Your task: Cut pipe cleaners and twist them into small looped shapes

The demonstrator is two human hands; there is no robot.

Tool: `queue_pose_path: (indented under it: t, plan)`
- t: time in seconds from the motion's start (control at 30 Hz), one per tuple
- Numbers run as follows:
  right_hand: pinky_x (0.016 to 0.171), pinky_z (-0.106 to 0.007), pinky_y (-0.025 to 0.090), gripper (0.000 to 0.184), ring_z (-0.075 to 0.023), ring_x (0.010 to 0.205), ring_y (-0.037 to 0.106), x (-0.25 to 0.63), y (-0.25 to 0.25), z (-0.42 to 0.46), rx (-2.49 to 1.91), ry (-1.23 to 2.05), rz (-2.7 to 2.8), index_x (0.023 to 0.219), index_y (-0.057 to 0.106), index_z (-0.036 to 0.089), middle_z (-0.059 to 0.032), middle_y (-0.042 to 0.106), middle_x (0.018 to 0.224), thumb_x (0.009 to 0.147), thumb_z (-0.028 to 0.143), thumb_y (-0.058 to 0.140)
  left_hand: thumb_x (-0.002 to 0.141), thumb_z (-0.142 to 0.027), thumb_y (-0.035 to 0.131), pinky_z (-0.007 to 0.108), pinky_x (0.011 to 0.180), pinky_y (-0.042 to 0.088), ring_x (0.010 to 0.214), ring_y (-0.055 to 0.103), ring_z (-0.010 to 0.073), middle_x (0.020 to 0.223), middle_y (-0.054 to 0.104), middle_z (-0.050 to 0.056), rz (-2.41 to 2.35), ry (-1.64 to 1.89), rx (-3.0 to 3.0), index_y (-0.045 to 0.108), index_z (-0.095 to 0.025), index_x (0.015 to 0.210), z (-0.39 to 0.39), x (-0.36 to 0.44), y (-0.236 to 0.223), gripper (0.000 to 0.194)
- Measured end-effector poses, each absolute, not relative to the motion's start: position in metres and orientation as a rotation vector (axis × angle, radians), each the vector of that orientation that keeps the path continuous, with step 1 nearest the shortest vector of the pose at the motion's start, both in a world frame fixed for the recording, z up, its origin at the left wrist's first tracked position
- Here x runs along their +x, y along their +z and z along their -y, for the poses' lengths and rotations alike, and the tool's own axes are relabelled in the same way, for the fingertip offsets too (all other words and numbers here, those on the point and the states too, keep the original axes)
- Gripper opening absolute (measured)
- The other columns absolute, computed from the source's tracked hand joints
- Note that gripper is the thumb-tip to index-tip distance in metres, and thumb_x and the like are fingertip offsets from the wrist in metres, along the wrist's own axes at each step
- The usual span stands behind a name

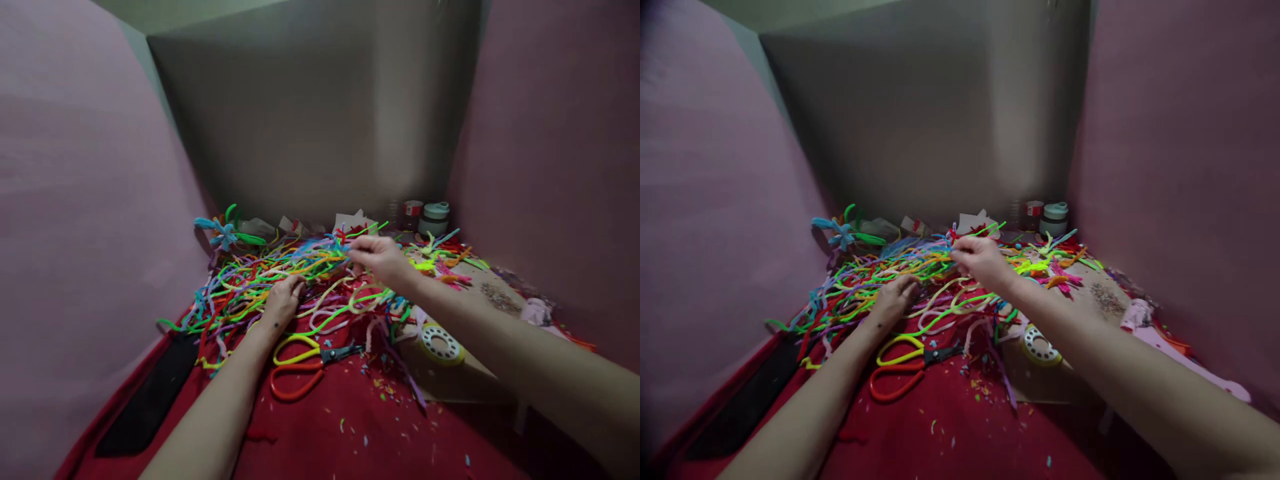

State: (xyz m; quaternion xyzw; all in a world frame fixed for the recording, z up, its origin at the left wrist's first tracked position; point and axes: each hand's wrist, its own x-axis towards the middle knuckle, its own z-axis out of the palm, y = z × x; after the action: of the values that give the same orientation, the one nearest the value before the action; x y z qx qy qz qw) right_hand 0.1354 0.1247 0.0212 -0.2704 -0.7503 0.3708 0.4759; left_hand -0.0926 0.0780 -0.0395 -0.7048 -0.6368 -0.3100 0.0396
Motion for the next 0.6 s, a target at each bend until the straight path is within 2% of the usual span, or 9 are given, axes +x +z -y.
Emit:
queue_pose_path:
  t: [0.07,0.13,0.23,0.3,0.37,0.43,0.5,0.6]
  plan:
    - [0.054,-0.025,0.045,0.015,-0.0101,0.049,0.051,0.148,0.029,-0.13,-0.517,1.217,1.465,0.069,0.058,0.016,0.0028,0.053,0.055,0.076,0.028,0.062,0.085,-0.025,0.045,0.028,0.072,0.045,0.074,0.063,0.017,0.08,0.069,0.003,1.962,-0.945,-2.096,0.06,-0.02,0.099,-0.076,-0.09,-0.037,0.022]
    - [0.055,-0.026,0.048,0.018,-0.01,0.052,0.055,0.157,0.034,-0.132,-0.424,1.392,1.23,0.069,0.057,0.016,0.0026,0.056,0.061,0.069,0.028,0.07,0.086,-0.028,0.046,0.035,0.083,0.042,0.086,0.062,0.0208,0.088,0.069,0.007,1.937,-0.919,-2.036,0.056,-0.017,0.112,-0.07,-0.079,-0.03,0.03]
    - [0.054,-0.027,0.05,0.022,-0.0102,0.052,0.057,0.162,0.031,-0.132,-0.376,1.507,1.125,0.07,0.056,0.015,0.0019,0.059,0.065,0.064,0.026,0.074,0.086,-0.034,0.047,0.045,0.095,0.031,0.104,0.055,0.0281,0.105,0.065,0.014,1.868,-0.826,-2.02,0.047,-0.015,0.127,-0.067,-0.052,-0.014,0.045]
    - [0.051,-0.026,0.049,0.022,-0.01,0.051,0.057,0.159,0.025,-0.131,-0.356,1.539,1.135,0.07,0.056,0.015,0.0019,0.059,0.065,0.065,0.027,0.074,0.085,-0.036,0.05,0.045,0.094,0.031,0.105,0.055,0.0279,0.109,0.064,0.013,1.821,-0.725,-2.101,0.043,-0.02,0.132,-0.072,-0.031,-0.006,0.05]
    - [0.049,-0.025,0.049,0.022,-0.0096,0.05,0.056,0.154,0.02,-0.127,-0.339,1.559,1.164,0.07,0.056,0.015,0.002,0.059,0.064,0.066,0.028,0.073,0.085,-0.037,0.052,0.042,0.09,0.037,0.098,0.059,0.0243,0.102,0.067,0.008,1.804,-0.614,-2.197,0.043,-0.025,0.132,-0.085,-0.012,-0.003,0.049]
    - [0.048,-0.024,0.049,0.021,-0.0097,0.05,0.056,0.152,0.02,-0.121,-0.327,1.56,1.207,0.07,0.057,0.015,0.002,0.06,0.064,0.067,0.028,0.073,0.087,-0.033,0.049,0.044,0.089,0.041,0.091,0.061,0.0219,0.095,0.067,0.006,1.843,-0.52,-2.229,0.054,-0.024,0.121,-0.101,0.001,-0.005,0.035]
    - [0.048,-0.024,0.048,0.019,-0.0101,0.05,0.056,0.155,0.028,-0.111,-0.32,1.514,1.232,0.069,0.058,0.015,0.0019,0.059,0.063,0.067,0.028,0.073,0.088,-0.033,0.05,0.044,0.085,0.046,0.093,0.06,0.0205,0.105,0.063,0.008,1.907,-0.463,-2.221,0.056,-0.018,0.114,-0.115,0.006,-0.011,0.031]
    - [0.047,-0.024,0.048,0.011,-0.009,0.049,0.055,0.17,0.052,-0.091,-0.282,1.369,1.2,0.071,0.059,0.017,0.0024,0.059,0.065,0.072,0.024,0.068,0.087,-0.033,0.053,0.042,0.082,0.051,0.099,0.058,0.0202,0.118,0.056,0.009,1.999,-0.436,-2.188,0.053,-0.016,0.117,-0.128,-0.001,-0.021,0.034]
